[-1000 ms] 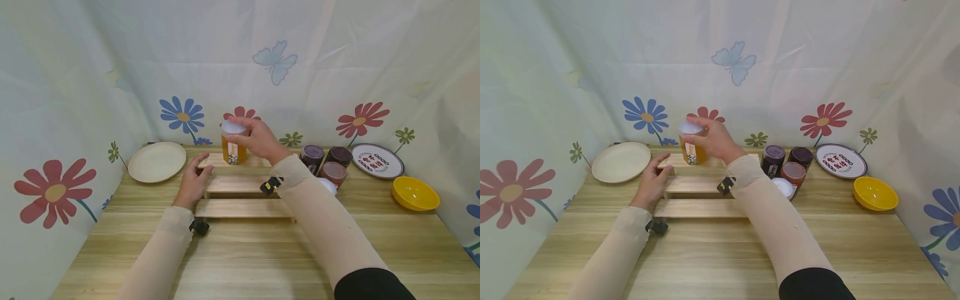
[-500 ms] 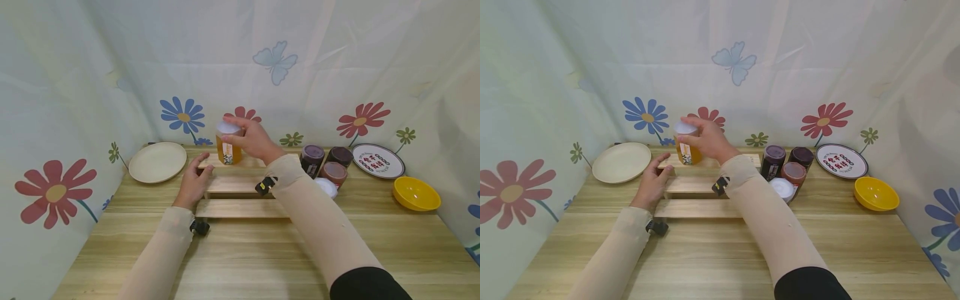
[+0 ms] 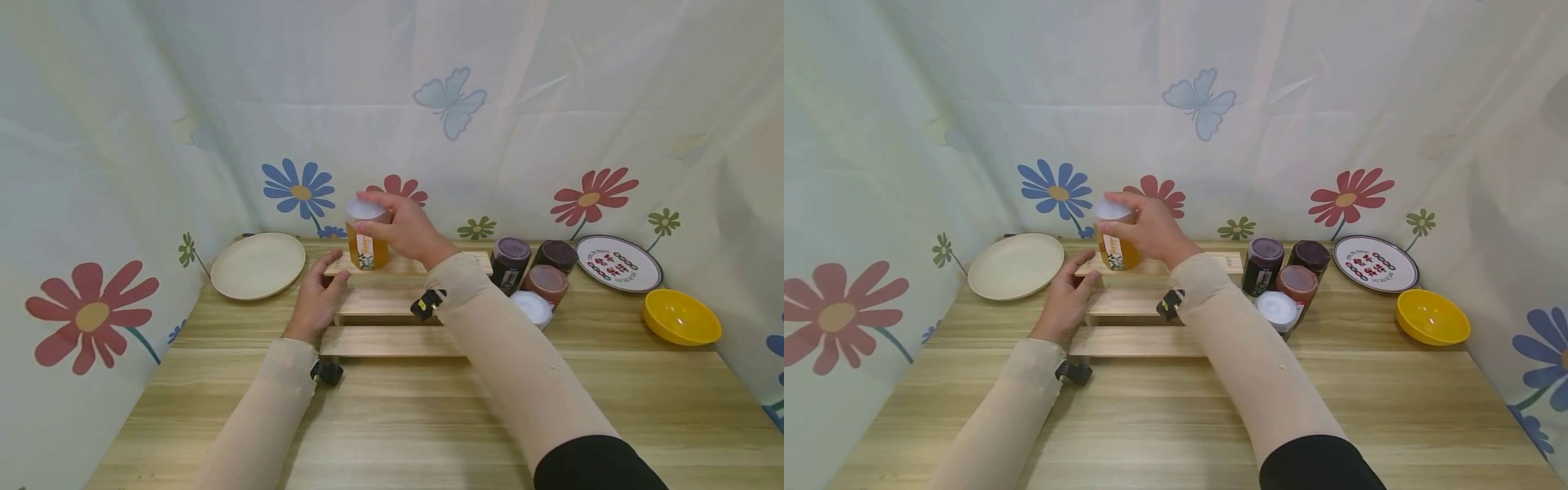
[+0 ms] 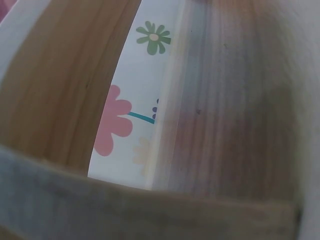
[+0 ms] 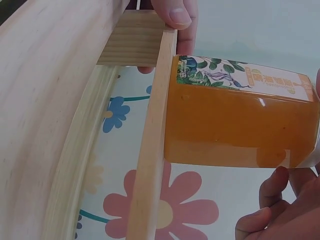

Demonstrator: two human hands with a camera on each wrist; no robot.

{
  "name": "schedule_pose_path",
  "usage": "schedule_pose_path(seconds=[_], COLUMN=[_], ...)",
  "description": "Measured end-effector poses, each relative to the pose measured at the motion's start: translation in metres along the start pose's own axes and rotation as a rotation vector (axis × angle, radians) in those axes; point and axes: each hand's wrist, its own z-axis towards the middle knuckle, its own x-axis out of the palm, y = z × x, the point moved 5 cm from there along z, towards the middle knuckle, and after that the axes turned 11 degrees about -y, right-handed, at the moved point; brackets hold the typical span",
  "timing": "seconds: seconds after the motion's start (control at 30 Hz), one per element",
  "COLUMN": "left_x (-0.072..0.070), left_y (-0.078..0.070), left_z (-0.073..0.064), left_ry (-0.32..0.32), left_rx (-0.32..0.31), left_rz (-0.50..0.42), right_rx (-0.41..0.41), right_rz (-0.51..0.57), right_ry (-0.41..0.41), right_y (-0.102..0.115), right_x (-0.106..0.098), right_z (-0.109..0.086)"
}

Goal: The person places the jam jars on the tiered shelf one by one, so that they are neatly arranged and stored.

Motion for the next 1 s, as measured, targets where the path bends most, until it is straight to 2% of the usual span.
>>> schedule_pose_path(seconds=[0.3, 0.4, 0.77, 1.0], left_x=[0.000, 0.000, 0.000, 0.000], left_y=[-0.007, -0.002, 0.001, 0.001], left_z=[-0.001, 0.001, 0.003, 0.005], left_ry=[0.007, 0.004, 0.001, -0.010], left_rx=[-0.022, 0.001, -0.011, -0.019], left_rz=[-0.013, -0.018, -0.041, -0.064], right_rx=[-0.052, -0.054, -0.039, -0.061], right_rz=[-0.041, -0.038, 0.002, 0.000], right_ry=[-0.001, -0.002, 0.000, -0.005], right_y=[0.003, 0.003, 0.007, 0.010], right_x=[0.005, 0.007, 0.014, 0.015], right_z=[0.002, 0.003, 0.004, 0.006])
